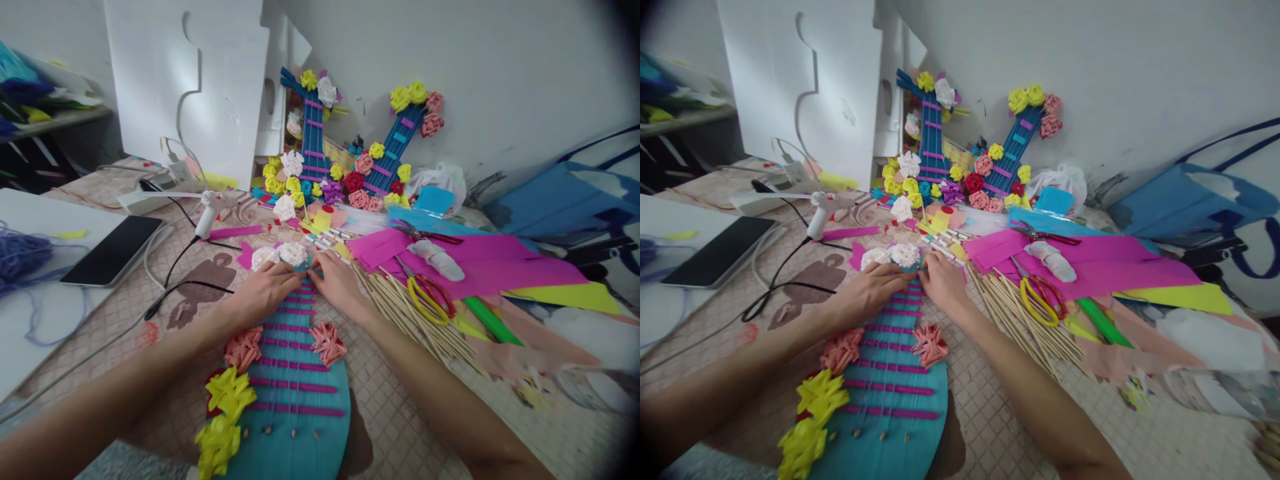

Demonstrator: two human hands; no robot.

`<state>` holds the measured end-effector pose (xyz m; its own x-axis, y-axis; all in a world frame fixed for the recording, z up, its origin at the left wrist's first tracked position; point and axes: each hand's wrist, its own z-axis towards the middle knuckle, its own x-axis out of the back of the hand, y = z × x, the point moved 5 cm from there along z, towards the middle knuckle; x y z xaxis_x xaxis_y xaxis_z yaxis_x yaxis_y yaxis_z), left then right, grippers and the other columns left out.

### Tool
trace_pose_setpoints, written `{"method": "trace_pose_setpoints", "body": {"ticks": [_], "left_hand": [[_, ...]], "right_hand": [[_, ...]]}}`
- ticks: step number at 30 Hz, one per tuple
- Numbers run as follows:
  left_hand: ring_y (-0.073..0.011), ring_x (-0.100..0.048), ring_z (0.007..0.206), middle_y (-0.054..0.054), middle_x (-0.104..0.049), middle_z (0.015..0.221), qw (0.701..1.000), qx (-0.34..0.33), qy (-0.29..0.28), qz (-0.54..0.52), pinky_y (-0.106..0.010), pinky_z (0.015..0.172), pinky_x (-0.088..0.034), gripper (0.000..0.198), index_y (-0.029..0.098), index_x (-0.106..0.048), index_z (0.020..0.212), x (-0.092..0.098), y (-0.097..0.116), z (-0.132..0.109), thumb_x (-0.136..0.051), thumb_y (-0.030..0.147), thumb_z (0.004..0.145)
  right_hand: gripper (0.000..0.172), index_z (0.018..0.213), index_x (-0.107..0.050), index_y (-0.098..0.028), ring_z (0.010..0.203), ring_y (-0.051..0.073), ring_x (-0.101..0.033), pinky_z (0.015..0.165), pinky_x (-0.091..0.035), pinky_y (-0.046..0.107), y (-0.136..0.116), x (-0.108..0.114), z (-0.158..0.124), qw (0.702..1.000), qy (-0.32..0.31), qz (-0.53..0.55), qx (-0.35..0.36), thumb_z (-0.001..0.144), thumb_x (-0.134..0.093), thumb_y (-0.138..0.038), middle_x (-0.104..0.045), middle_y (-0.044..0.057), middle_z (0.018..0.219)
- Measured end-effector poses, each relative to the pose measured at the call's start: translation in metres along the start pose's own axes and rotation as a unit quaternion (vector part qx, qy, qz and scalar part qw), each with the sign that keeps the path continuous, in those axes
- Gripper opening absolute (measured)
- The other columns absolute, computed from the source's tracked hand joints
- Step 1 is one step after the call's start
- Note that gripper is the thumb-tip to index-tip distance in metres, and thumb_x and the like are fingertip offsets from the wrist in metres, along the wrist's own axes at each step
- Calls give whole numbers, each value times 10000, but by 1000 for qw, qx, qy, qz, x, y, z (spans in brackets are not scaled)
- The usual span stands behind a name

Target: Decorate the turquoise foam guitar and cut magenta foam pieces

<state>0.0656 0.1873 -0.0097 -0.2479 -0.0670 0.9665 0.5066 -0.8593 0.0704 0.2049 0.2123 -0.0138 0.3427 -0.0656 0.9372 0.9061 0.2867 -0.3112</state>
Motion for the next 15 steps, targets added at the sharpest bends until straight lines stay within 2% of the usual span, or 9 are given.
{"method": "trace_pose_setpoints", "body": {"ticks": [3, 10, 15], "left_hand": [[-223, -517, 1061, -105, -597, 1242, 1000, 2, 1, 1, -366, 846, -408, 141, 145, -588, 972, 1, 0, 1, -462, 166, 913], [-223, -515, 1071, -91, -610, 1213, 1000, 27, -12, -10, -359, 862, -410, 133, 149, -563, 984, -3, -4, 3, -445, 165, 925], [-223, -502, 1091, -75, -609, 1214, 998, 46, -29, -20, -353, 890, -409, 119, 153, -558, 966, -6, -6, 5, -447, 174, 929]], "right_hand": [[72, 891, -571, -182, 899, 182, -571, 736, -421, 272, 0, -3, 1, 999, -22, -25, -6, 874, -501, -171, -611, 52, 970], [193, 985, -556, -159, 853, 189, -591, 651, -403, 277, -3, 3, 1, 994, -33, -96, -33, 949, -370, -195, -596, 86, 1031], [217, 1002, -543, -156, 819, 183, -601, 624, -394, 276, -3, 4, 1, 991, -45, -122, -38, 968, -333, -199, -593, 91, 1037]]}}
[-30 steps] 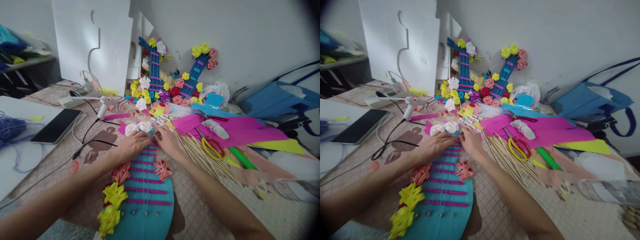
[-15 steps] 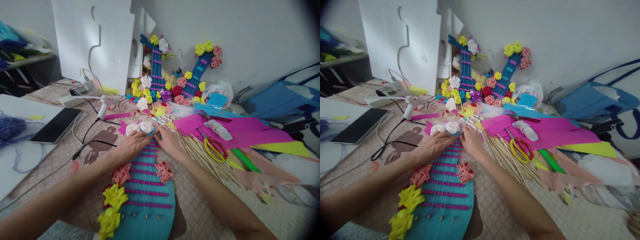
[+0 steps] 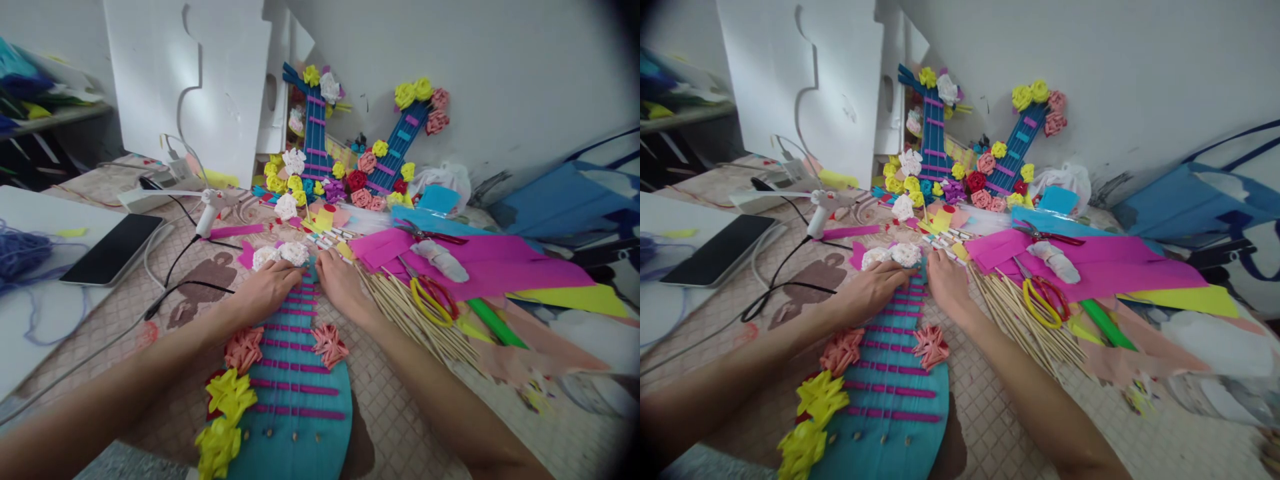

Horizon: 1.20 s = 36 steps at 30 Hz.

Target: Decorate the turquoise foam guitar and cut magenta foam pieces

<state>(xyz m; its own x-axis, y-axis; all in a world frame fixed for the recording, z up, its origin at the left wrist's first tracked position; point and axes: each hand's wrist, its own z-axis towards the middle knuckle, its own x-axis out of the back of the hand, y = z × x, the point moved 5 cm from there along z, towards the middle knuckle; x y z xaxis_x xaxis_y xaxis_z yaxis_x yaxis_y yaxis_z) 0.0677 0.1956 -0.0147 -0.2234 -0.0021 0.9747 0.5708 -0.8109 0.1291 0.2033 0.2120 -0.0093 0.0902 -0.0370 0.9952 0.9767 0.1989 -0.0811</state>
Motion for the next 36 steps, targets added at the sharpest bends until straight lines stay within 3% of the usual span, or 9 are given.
{"method": "trace_pose_setpoints", "body": {"ticks": [13, 16, 19, 22, 25, 32, 36], "left_hand": [[-237, -501, 1084, -89, -607, 1212, 1000, 10, -8, -5, -380, 880, -418, 163, 133, -563, 1006, -2, 0, 2, -421, 162, 932], [-231, -498, 1091, -90, -597, 1230, 1000, 4, 3, -13, -374, 884, -414, 190, 139, -559, 1039, -4, -2, 0, -403, 151, 931], [-229, -487, 1106, -95, -596, 1227, 1000, 5, 5, -24, -373, 900, -407, 225, 135, -550, 1092, -5, -3, -1, -396, 140, 927], [-232, -483, 1102, -98, -596, 1226, 1000, 8, 0, -29, -366, 891, -412, 261, 127, -537, 1141, -5, -3, -2, -391, 129, 925], [-231, -487, 1084, -103, -595, 1227, 1000, 8, -1, -27, -361, 875, -421, 281, 124, -524, 1169, -3, -3, -2, -391, 124, 922], [-236, -498, 1073, -119, -596, 1224, 1000, 1, 1, -9, -380, 872, -428, 260, 120, -565, 1118, -4, -2, -1, -401, 136, 917], [-236, -499, 1086, -126, -599, 1220, 1000, 3, 5, 2, -383, 873, -430, 285, 117, -552, 1150, -4, -2, -2, -394, 125, 914]], "right_hand": [[144, 903, -543, -188, 705, 177, -571, 568, -363, 283, 5, -9, -14, 996, 32, 12, 88, 918, -403, -157, -598, 66, 925], [115, 854, -529, -189, 754, 175, -563, 592, -379, 264, 7, -10, -15, 988, 53, 113, 89, 878, -433, -131, -587, 59, 911], [107, 762, -502, -195, 727, 157, -553, 640, -401, 253, 12, -13, -14, 964, 75, 250, 54, 808, -474, -102, -573, 14, 764], [93, 718, -477, -202, 630, 134, -544, 602, -401, 239, 19, -22, -12, 925, 47, 376, -6, 758, -504, -123, -544, -30, 656], [131, 822, -472, -206, 596, 128, -551, 567, -405, 230, 23, -26, -13, 891, 27, 451, -38, 722, -521, -137, -534, -50, 659], [222, 907, -538, -190, 575, 115, -526, 578, -402, 232, 22, -19, -22, 919, 38, 391, -3, 711, -483, -101, -528, -52, 652], [235, 926, -558, -171, 579, 113, -542, 574, -414, 230, 22, -20, -27, 916, 31, 399, -10, 716, -486, -94, -555, -41, 661]]}}
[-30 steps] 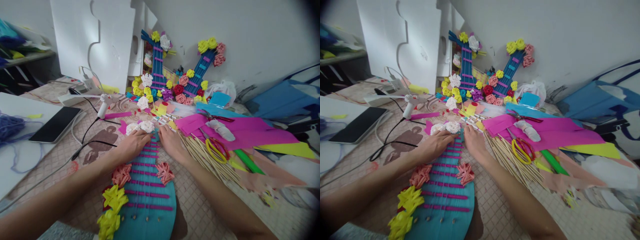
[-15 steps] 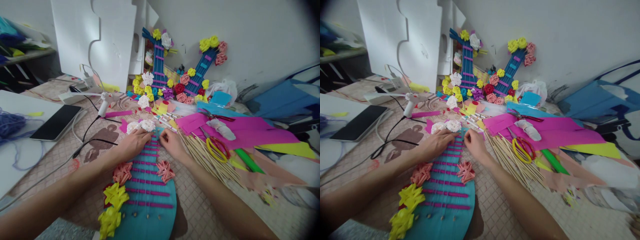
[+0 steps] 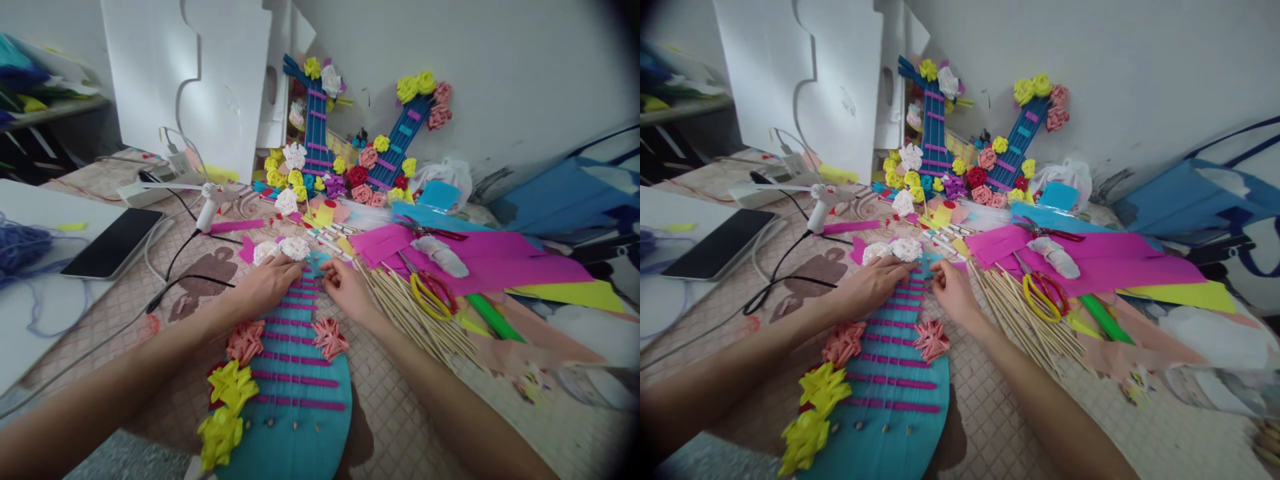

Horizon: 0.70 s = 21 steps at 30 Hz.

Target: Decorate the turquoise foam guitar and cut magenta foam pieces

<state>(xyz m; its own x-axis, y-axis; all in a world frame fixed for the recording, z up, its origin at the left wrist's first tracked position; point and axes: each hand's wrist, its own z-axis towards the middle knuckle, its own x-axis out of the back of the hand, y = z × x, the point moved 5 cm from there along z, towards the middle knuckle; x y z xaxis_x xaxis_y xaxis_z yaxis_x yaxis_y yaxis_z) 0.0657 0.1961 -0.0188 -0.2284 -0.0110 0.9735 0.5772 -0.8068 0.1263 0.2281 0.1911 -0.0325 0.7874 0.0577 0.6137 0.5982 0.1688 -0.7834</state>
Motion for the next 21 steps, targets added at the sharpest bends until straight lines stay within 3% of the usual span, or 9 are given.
{"method": "trace_pose_setpoints", "body": {"ticks": [8, 15, 21], "left_hand": [[-245, -498, 1130, -107, -560, 1304, 1000, -1, -13, -2, -390, 884, -428, 218, 143, -580, 1056, 4, 4, 0, -417, 131, 911], [-229, -500, 1142, -122, -582, 1261, 1000, -10, 9, -9, -378, 914, -435, 257, 125, -559, 1116, 5, 6, -4, -406, 121, 910], [-233, -517, 1115, -130, -616, 1182, 1000, -14, 10, -6, -386, 908, -434, 269, 120, -554, 1119, 4, 8, -6, -374, 119, 919]], "right_hand": [[193, 827, -625, -152, 624, 126, -573, 597, -420, 233, 0, 3, -6, 998, -46, -36, -31, 710, -520, -41, -632, -1, 704], [185, 863, -616, -152, 830, 163, -563, 740, -425, 266, -14, -2, -21, 972, -60, -191, 127, 833, -468, -46, -591, 55, 910], [187, 919, -606, -173, 888, 161, -558, 779, -431, 257, -12, -5, -27, 961, -85, -221, 142, 892, -445, -81, -568, 54, 962]]}}
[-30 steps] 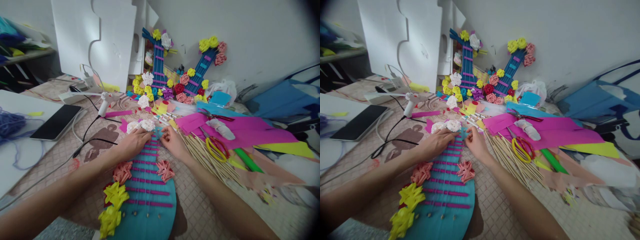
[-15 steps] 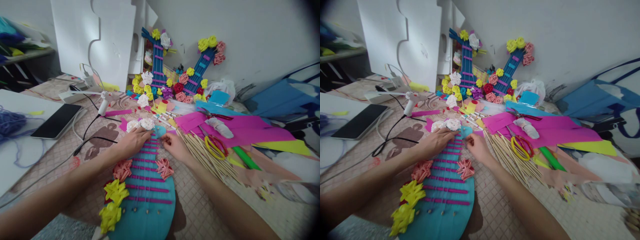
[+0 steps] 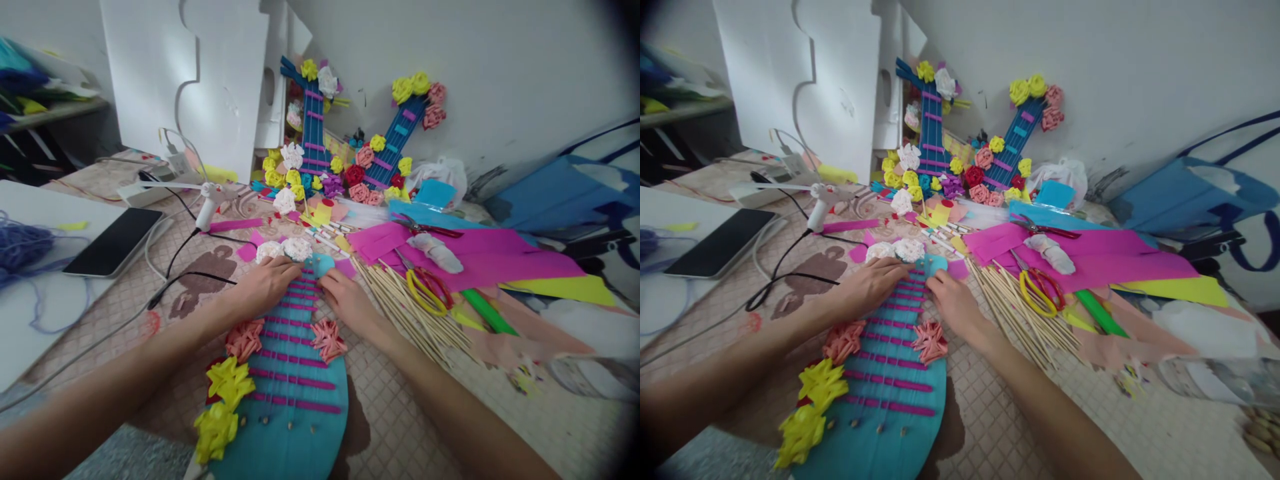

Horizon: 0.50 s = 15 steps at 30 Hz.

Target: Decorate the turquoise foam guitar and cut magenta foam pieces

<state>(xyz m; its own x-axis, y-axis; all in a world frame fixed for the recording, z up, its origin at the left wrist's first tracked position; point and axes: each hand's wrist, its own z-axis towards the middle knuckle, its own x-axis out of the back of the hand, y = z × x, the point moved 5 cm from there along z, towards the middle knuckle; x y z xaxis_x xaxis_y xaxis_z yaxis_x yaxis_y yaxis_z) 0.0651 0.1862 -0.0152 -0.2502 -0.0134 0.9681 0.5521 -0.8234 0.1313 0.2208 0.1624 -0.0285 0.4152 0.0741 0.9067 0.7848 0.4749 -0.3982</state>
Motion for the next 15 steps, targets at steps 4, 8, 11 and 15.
{"method": "trace_pose_setpoints", "body": {"ticks": [4, 8, 11, 15], "left_hand": [[-234, -524, 1104, -137, -631, 1131, 1000, 6, -13, 12, -377, 888, -426, 281, 112, -534, 1155, 0, 2, 0, -375, 132, 923], [-228, -531, 1102, -131, -635, 1140, 999, 8, -13, 28, -352, 861, -412, 337, 122, -496, 1238, -1, 1, 0, -396, 134, 916], [-231, -510, 1131, -114, -588, 1262, 999, -7, -12, 35, -352, 865, -395, 355, 149, -517, 1245, -1, 2, -1, -414, 128, 905], [-246, -494, 1135, -95, -547, 1330, 998, -19, -14, 53, -364, 863, -380, 328, 154, -568, 1201, -3, 4, -2, -434, 138, 903]], "right_hand": [[185, 913, -602, -173, 882, 158, -555, 782, -434, 262, 0, 2, -1, 1000, 2, 9, 6, 911, -431, -102, -559, 54, 962], [189, 919, -585, -174, 860, 158, -547, 774, -438, 273, 1, 4, -5, 1000, 16, 25, 5, 910, -412, -97, -541, 58, 974], [167, 925, -565, -175, 852, 163, -547, 769, -440, 280, 2, 5, -8, 999, 17, 32, -1, 896, -423, -92, -539, 57, 976], [172, 911, -554, -175, 880, 168, -551, 791, -440, 287, 0, 7, -11, 999, 15, 34, -11, 889, -411, -82, -541, 60, 984]]}}
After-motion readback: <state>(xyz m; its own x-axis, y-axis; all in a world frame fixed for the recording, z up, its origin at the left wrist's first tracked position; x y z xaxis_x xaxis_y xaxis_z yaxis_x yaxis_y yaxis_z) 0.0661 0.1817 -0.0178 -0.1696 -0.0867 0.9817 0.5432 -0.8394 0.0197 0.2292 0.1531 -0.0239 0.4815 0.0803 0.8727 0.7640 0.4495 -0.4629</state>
